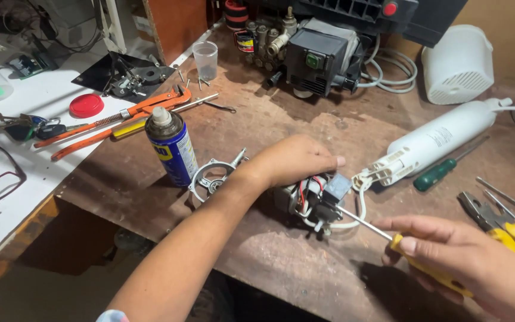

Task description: Applying lubricant to a motor shaft and assembling the motor components of a handheld appliance on a workbench.

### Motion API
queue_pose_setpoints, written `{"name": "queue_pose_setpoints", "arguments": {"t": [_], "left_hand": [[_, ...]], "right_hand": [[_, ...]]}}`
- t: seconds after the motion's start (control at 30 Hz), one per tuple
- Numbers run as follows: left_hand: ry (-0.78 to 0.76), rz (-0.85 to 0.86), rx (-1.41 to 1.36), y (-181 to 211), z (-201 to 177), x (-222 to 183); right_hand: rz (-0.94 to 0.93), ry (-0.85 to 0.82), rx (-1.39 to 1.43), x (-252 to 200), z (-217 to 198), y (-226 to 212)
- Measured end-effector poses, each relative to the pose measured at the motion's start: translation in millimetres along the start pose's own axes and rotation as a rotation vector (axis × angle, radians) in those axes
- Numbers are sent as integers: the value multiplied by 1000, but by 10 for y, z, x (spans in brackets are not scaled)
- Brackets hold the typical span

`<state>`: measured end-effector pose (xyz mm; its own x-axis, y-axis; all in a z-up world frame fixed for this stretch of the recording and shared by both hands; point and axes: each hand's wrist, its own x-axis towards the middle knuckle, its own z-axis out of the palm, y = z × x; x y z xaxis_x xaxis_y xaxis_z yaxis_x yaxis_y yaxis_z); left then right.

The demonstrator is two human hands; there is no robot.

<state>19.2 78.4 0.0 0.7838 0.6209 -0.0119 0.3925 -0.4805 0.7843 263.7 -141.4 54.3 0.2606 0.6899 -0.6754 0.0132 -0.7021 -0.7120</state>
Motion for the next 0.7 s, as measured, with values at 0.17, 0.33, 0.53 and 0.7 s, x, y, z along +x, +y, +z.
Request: {"name": "queue_pose_setpoints", "arguments": {"t": [0.17,0.33,0.53,0.7], "left_hand": [[-19,-76,5,124,-37,-69],[-30,-114,27,168,-57,-73],[-25,-193,-3,108,-58,-46],[31,-91,-296,6,-51,-33]], "right_hand": [[-59,-52,-121,57,-46,43],[-75,-69,-119,116,-81,91],[8,-88,5,333,-307,250],[-214,-408,100,737,-667,661]]}}
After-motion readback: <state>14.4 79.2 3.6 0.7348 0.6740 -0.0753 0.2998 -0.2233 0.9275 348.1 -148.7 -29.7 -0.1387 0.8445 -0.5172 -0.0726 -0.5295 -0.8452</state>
